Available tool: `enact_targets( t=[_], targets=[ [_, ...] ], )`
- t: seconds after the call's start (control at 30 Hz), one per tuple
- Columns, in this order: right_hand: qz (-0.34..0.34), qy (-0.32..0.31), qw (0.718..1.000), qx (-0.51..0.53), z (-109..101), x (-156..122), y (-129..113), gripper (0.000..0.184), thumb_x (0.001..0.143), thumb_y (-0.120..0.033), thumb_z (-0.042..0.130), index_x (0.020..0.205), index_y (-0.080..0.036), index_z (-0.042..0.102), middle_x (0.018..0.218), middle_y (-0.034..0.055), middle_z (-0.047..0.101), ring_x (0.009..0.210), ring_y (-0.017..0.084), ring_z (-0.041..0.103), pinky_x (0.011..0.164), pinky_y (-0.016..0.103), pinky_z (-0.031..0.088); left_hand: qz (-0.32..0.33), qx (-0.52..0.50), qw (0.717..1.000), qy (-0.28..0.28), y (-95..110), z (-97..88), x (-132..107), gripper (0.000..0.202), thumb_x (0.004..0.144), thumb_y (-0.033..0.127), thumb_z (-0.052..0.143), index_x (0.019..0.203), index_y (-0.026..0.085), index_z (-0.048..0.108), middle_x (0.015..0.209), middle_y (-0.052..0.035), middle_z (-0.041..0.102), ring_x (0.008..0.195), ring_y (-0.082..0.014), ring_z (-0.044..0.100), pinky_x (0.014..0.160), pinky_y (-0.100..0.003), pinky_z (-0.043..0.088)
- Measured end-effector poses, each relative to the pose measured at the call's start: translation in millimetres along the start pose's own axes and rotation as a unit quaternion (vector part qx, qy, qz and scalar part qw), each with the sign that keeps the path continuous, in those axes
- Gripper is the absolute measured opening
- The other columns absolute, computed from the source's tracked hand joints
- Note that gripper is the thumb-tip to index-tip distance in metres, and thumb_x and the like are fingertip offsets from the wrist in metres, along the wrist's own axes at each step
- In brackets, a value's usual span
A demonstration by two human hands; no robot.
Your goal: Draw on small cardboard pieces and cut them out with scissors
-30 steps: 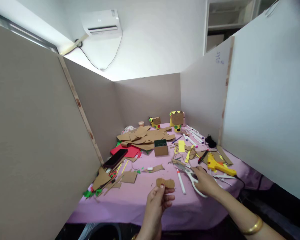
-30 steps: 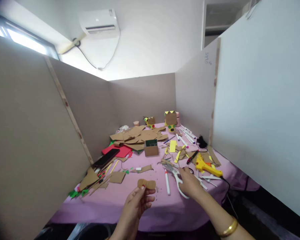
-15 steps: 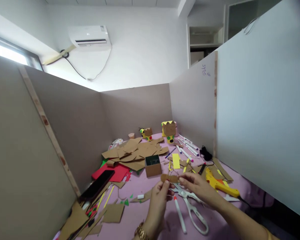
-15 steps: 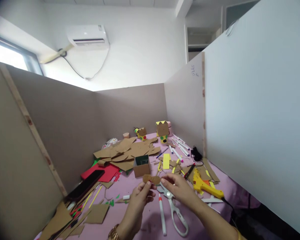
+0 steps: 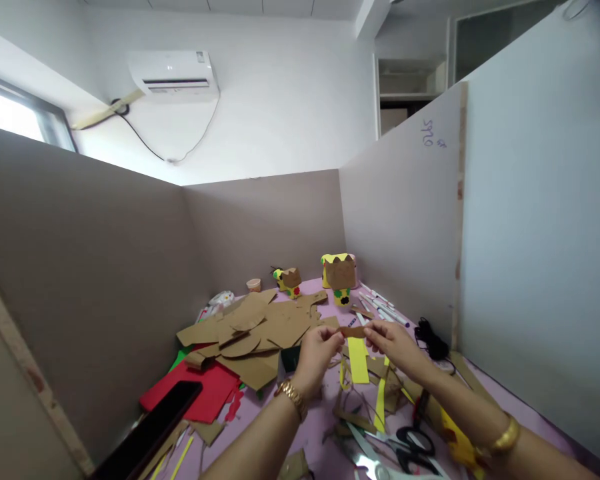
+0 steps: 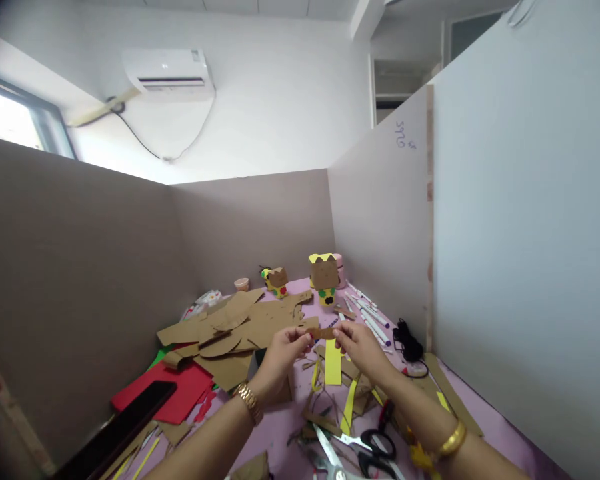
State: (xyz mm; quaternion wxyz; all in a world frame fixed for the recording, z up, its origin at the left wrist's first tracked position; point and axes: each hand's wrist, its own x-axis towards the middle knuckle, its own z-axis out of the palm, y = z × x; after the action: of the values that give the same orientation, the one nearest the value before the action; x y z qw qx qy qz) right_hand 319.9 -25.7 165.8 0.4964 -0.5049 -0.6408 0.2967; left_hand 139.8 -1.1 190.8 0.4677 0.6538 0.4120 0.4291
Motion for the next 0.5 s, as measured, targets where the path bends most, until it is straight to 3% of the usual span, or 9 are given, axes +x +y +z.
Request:
enact_targets(
  t=[0.1,0.23,0.5],
  targets=[
    [0.036,0.031,0.999,0.016,-6,40,15,0.021,0.091,-0.03,0.056,0.105,-0.015,0.06,0.099,0.0033,0.066,0.079,0.016,0.065,0.069,0.034,0.055,-0.003,0.071,0.998,-0.002,-4,1.9,45,0.018,0.088,0.031,0.056,0.086,0.013,0.061,0.079,0.0003,0.063,0.065,-0.0121,0.06,0.062,-0.029,0.051],
    [0.083,0.066,0.993,0.052,-12,90,35,0.025,0.091,-0.029,0.056,0.112,-0.016,0.058,0.109,0.0055,0.063,0.088,0.018,0.065,0.074,0.037,0.055,-0.013,0.14,0.99,0.01,-7,8.0,97,0.022,0.089,0.031,0.055,0.102,0.015,0.06,0.099,-0.0047,0.064,0.081,-0.0164,0.063,0.071,-0.035,0.053],
    [0.124,0.128,0.98,0.091,-11,161,68,0.027,0.091,-0.028,0.056,0.115,-0.017,0.056,0.115,0.0064,0.061,0.093,0.02,0.064,0.078,0.04,0.054,-0.023,0.203,0.977,0.063,-26,20.7,175,0.026,0.089,0.031,0.055,0.11,0.017,0.058,0.111,-0.0069,0.061,0.092,-0.0197,0.061,0.078,-0.04,0.052]
  ],
)
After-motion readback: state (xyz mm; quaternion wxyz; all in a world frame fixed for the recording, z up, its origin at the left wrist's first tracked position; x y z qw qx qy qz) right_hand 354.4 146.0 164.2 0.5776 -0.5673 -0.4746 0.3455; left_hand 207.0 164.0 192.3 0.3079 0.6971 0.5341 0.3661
